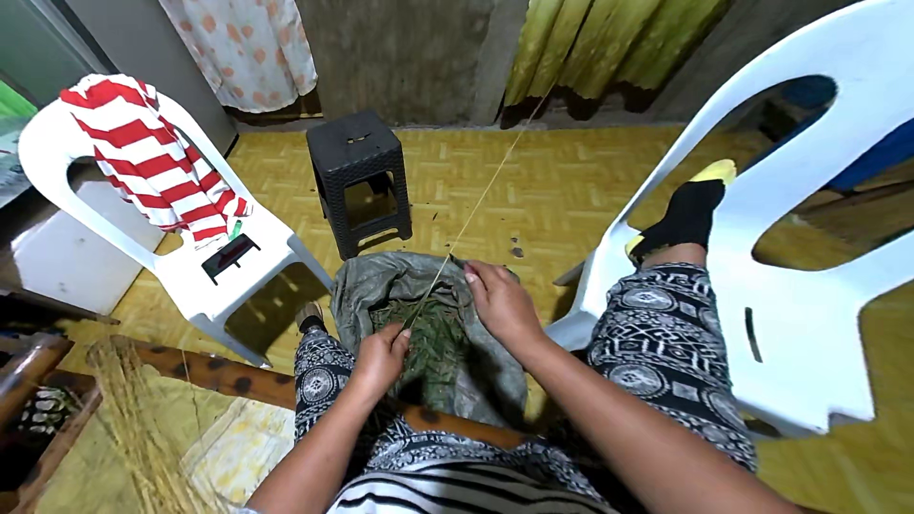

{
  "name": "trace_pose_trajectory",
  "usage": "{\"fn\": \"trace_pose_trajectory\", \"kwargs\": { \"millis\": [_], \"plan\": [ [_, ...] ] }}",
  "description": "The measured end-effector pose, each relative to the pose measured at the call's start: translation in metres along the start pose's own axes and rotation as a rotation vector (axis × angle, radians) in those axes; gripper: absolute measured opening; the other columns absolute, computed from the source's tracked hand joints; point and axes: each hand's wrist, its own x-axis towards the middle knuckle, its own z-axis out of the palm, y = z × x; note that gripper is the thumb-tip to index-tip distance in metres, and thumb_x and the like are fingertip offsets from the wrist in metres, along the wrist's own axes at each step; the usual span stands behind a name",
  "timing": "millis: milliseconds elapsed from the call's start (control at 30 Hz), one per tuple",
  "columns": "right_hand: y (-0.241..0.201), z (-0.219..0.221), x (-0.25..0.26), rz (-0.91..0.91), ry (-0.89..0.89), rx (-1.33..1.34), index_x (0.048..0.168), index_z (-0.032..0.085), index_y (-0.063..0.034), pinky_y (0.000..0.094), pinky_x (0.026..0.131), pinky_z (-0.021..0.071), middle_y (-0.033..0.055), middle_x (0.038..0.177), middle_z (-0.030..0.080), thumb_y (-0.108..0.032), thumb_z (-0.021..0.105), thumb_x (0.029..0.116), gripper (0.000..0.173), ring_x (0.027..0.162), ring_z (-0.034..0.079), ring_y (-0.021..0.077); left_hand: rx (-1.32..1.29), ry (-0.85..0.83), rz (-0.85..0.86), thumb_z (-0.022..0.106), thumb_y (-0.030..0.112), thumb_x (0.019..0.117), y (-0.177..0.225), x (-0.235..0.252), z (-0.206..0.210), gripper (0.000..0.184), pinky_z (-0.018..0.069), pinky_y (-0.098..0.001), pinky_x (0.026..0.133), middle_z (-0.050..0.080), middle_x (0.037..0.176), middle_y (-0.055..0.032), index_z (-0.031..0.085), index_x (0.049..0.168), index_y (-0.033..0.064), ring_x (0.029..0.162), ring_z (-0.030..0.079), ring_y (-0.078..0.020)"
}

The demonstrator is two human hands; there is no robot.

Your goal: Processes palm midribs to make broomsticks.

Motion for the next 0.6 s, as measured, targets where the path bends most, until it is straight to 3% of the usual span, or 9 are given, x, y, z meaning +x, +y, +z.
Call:
{"fn": "trace_pose_trajectory", "kwargs": {
  "millis": [67,133,167,233,367,433,467,533,600],
  "plan": [
    [-0.007,0.001,-0.003,0.117,-0.138,0.270,0.149,0.051,-0.0013,0.0460,0.098,0.0526,0.0190,0.127,0.067,-0.022,0.043,0.1117,0.043,0.110,0.067,0.0280,0.013,-0.007,-0.005,0.043,0.024,0.1116,0.001,0.000,0.000,0.034,0.0550,-0.0329,0.072,0.069,0.092,-0.0088,0.065,0.126,0.0016,0.073,0.064,-0.0136],
    [-0.018,0.007,-0.007,0.309,-0.261,0.642,0.146,0.050,-0.0051,0.0241,0.066,0.0497,0.0054,0.096,0.066,-0.021,0.044,0.1120,0.039,0.071,0.059,0.0088,0.020,-0.032,0.008,0.043,0.024,0.1116,0.002,0.002,0.001,0.035,0.0559,-0.0349,0.075,0.069,0.094,-0.0104,0.065,0.128,0.0018,0.075,0.065,-0.0156],
    [-0.022,0.009,-0.008,0.411,-0.304,0.830,0.143,0.052,-0.0057,0.0211,0.056,0.0467,0.0041,0.086,0.065,-0.020,0.043,0.1121,0.035,0.061,0.056,0.0072,0.019,-0.041,0.020,0.043,0.025,0.1116,0.002,0.003,0.002,0.035,0.0560,-0.0340,0.074,0.069,0.094,-0.0099,0.065,0.129,0.0025,0.075,0.065,-0.0149],
    [-0.022,0.008,-0.005,0.543,-0.343,1.061,0.135,0.056,-0.0056,0.0206,0.050,0.0454,0.0051,0.080,0.065,-0.021,0.043,0.1121,0.031,0.055,0.055,0.0081,0.004,-0.066,0.032,0.045,0.025,0.1111,0.001,0.003,0.002,0.035,0.0553,-0.0333,0.073,0.069,0.094,-0.0097,0.063,0.132,0.0033,0.074,0.065,-0.0145],
    [-0.015,0.002,0.005,0.543,-0.250,1.079,0.130,0.059,-0.0040,0.0197,0.048,0.0438,0.0044,0.075,0.063,-0.020,0.043,0.1117,0.029,0.053,0.054,0.0075,0.038,-0.129,0.010,0.050,0.023,0.1090,-0.006,0.000,-0.004,0.034,0.0569,-0.0389,0.083,0.070,0.103,-0.0148,0.062,0.132,0.0005,0.084,0.068,-0.0199],
    [-0.012,0.001,0.006,0.421,-0.175,0.810,0.129,0.060,-0.0027,0.0204,0.055,0.0458,0.0030,0.080,0.063,-0.020,0.044,0.1119,0.029,0.059,0.055,0.0066,0.098,-0.125,-0.004,0.046,0.021,0.1105,-0.007,-0.002,-0.006,0.033,0.0567,-0.0397,0.085,0.070,0.103,-0.0159,0.066,0.123,-0.0024,0.085,0.069,-0.0214],
    [-0.010,0.001,0.005,0.310,-0.160,0.594,0.131,0.061,-0.0012,0.0249,0.066,0.0500,0.0056,0.090,0.065,-0.020,0.044,0.1119,0.032,0.070,0.059,0.0097,0.143,-0.112,-0.007,0.044,0.021,0.1112,-0.006,-0.003,-0.006,0.034,0.0565,-0.0409,0.086,0.070,0.102,-0.0165,0.066,0.121,-0.0032,0.085,0.069,-0.0227],
    [-0.010,0.001,-0.005,0.103,-0.210,0.214,0.139,0.060,-0.0004,0.0474,0.100,0.0518,0.0191,0.124,0.068,-0.023,0.043,0.1119,0.039,0.111,0.067,0.0292,0.241,-0.070,-0.010,0.041,0.022,0.1119,-0.004,-0.002,-0.004,0.037,0.0553,-0.0459,0.089,0.070,0.102,-0.0199,0.066,0.120,-0.0044,0.090,0.070,-0.0289],
    [-0.019,0.008,-0.021,-0.050,-0.246,-0.035,0.142,0.059,-0.0022,0.0575,0.107,0.0469,0.0239,0.133,0.064,-0.028,0.039,0.1122,0.044,0.124,0.063,0.0397,0.324,-0.044,-0.019,0.039,0.022,0.1124,0.002,0.000,-0.002,0.039,0.0523,-0.0498,0.096,0.070,0.109,-0.0238,0.065,0.123,-0.0056,0.102,0.069,-0.0342]
  ]
}}
